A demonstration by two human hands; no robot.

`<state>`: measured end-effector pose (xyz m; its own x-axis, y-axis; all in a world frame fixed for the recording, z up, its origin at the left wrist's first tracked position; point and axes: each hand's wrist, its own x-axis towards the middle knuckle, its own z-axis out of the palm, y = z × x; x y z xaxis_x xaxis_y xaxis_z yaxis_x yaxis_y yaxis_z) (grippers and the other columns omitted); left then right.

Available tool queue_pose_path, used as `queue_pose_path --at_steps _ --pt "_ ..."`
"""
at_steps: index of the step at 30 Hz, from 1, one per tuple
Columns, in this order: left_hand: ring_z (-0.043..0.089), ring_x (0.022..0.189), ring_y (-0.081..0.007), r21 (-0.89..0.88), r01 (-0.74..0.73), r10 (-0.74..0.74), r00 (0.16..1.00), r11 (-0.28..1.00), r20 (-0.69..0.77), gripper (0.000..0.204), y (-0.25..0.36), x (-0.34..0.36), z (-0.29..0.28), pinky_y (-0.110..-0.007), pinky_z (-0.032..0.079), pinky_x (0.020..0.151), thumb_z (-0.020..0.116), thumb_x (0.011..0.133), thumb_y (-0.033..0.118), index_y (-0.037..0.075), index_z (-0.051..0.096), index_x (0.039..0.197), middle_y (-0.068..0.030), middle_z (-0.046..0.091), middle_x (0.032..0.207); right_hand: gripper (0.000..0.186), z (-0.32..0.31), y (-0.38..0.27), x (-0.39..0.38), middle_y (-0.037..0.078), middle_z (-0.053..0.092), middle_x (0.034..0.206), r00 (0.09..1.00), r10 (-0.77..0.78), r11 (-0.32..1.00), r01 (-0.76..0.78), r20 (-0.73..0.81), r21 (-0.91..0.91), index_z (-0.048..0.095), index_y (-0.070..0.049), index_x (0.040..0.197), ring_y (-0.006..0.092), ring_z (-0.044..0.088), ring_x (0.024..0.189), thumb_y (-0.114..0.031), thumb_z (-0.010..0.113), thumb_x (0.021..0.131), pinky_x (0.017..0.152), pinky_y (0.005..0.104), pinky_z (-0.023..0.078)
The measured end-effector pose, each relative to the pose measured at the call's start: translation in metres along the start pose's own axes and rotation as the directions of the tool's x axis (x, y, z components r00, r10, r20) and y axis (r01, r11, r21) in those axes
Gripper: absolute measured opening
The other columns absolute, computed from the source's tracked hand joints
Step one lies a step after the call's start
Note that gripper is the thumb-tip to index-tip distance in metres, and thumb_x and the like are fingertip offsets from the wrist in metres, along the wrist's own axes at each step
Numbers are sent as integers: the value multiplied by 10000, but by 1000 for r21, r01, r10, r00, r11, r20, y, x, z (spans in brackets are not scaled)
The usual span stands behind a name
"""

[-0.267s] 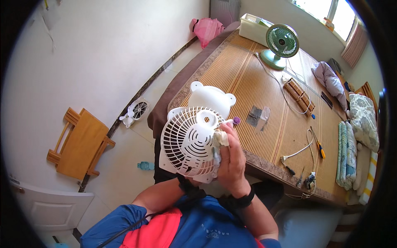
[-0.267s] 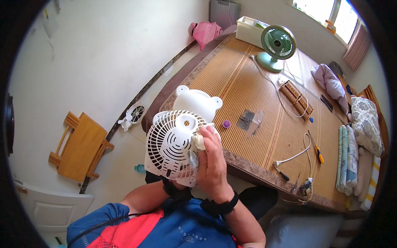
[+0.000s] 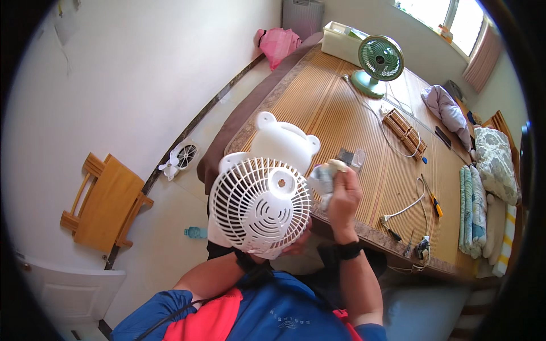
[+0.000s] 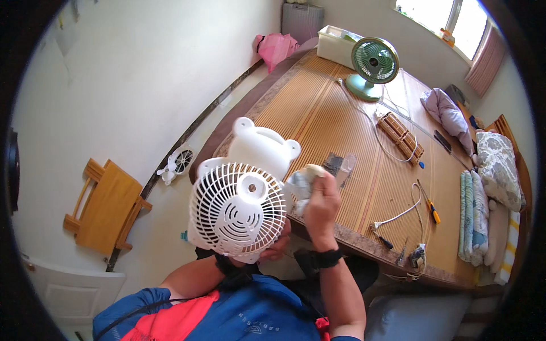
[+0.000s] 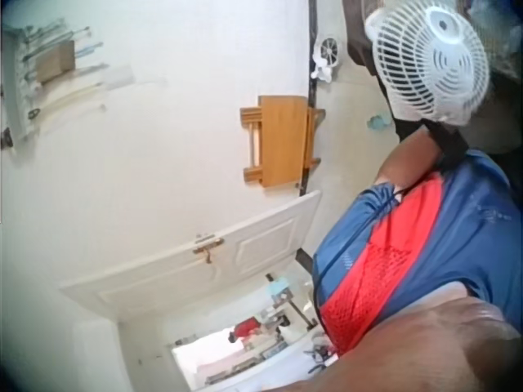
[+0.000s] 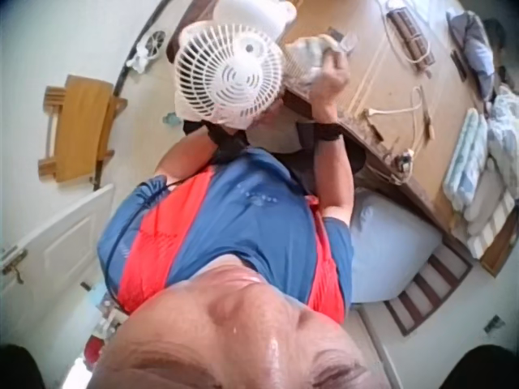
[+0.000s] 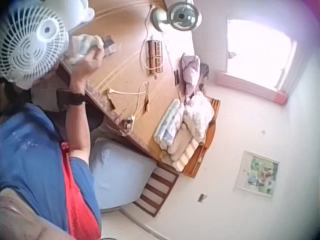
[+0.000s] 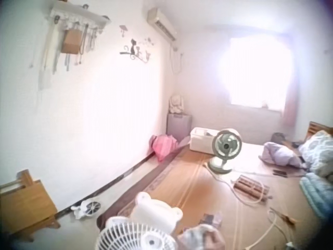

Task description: Repairing a small electric fan by cleaning components and reassembling the motor and housing.

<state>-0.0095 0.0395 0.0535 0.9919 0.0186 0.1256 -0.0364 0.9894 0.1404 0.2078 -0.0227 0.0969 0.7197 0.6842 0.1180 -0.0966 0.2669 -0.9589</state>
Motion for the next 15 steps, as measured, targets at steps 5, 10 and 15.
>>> queue_pose_path --at_steps 5,10,15 --pt "556 576 -216 320 -154 151 988 935 35 725 33 9 -17 -378 425 579 583 1063 730 16 590 1189 -106 599 811 502 -103 -3 8 167 730 1457 966 185 813 -253 180 525 581 -31 1612 336 753 1284 -296 512 1191 1055 425 673" --pt "543 570 -209 210 -63 89 989 976 -116 751 21 0 12 -359 393 549 600 1041 756 16 584 1167 -106 600 807 473 -90 -44 13 120 747 1470 986 146 767 -164 80 621 585 -67 1637 311 744 1336 -285 493 1228 1129 477 647" --pt "715 1094 -371 -175 17 25 971 984 236 850 0 -4 9 -436 569 838 499 1121 736 -29 603 1478 -232 706 1275 423 -32 -75 21 113 765 1439 995 -85 896 51 57 442 625 -49 1597 287 754 1330 -235 505 1237 1131 465 642"
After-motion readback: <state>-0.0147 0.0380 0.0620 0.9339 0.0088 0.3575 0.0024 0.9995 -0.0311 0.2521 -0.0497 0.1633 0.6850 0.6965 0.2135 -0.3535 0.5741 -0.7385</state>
